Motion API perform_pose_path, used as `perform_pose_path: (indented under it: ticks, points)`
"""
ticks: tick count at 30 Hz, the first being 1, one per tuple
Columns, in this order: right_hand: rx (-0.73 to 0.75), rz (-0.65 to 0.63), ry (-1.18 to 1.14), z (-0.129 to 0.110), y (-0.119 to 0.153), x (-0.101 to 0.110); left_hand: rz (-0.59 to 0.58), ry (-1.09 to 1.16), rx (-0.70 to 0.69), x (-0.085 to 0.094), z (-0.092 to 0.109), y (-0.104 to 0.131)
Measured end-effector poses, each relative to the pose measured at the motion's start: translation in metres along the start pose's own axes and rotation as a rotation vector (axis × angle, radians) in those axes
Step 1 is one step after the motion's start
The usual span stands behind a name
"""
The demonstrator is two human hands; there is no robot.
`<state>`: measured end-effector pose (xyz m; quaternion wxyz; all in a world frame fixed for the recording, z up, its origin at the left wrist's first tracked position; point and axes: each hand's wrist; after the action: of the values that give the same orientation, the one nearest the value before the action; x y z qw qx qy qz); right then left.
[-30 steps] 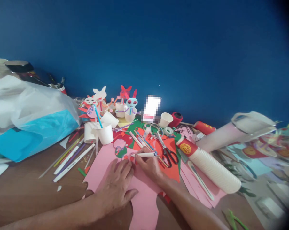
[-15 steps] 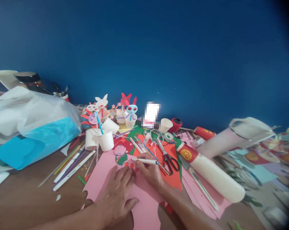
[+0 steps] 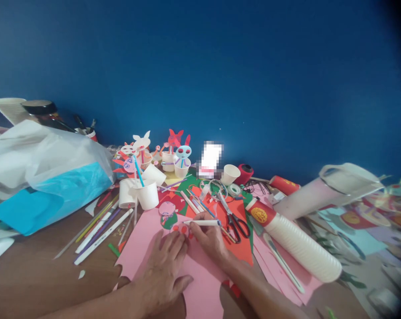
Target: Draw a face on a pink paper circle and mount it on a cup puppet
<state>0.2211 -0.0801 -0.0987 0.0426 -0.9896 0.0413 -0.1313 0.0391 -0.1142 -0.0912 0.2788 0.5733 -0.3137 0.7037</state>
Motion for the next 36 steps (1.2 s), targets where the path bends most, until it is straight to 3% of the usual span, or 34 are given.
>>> perform_pose_path:
  ticks: [26,36]
  points:
    - [0.007,-0.036,-0.109,0.0017,-0.0007,-0.0004,0.06,0.064,0.024,0.0029,0.0035,-0.0018]
    - [-0.001,-0.041,-0.119,0.0029,0.0,-0.0002,0.051,0.028,0.009,-0.0054,0.0003,0.0009]
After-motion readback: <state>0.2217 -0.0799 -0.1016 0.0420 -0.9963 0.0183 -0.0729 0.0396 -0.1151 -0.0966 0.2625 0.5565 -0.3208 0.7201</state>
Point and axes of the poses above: each hand's wrist, its own y-axis away from the middle knuckle, its own x-axis out of the back of the hand, z = x × y, and after that the axes turned 2 degrees about -x, right-handed
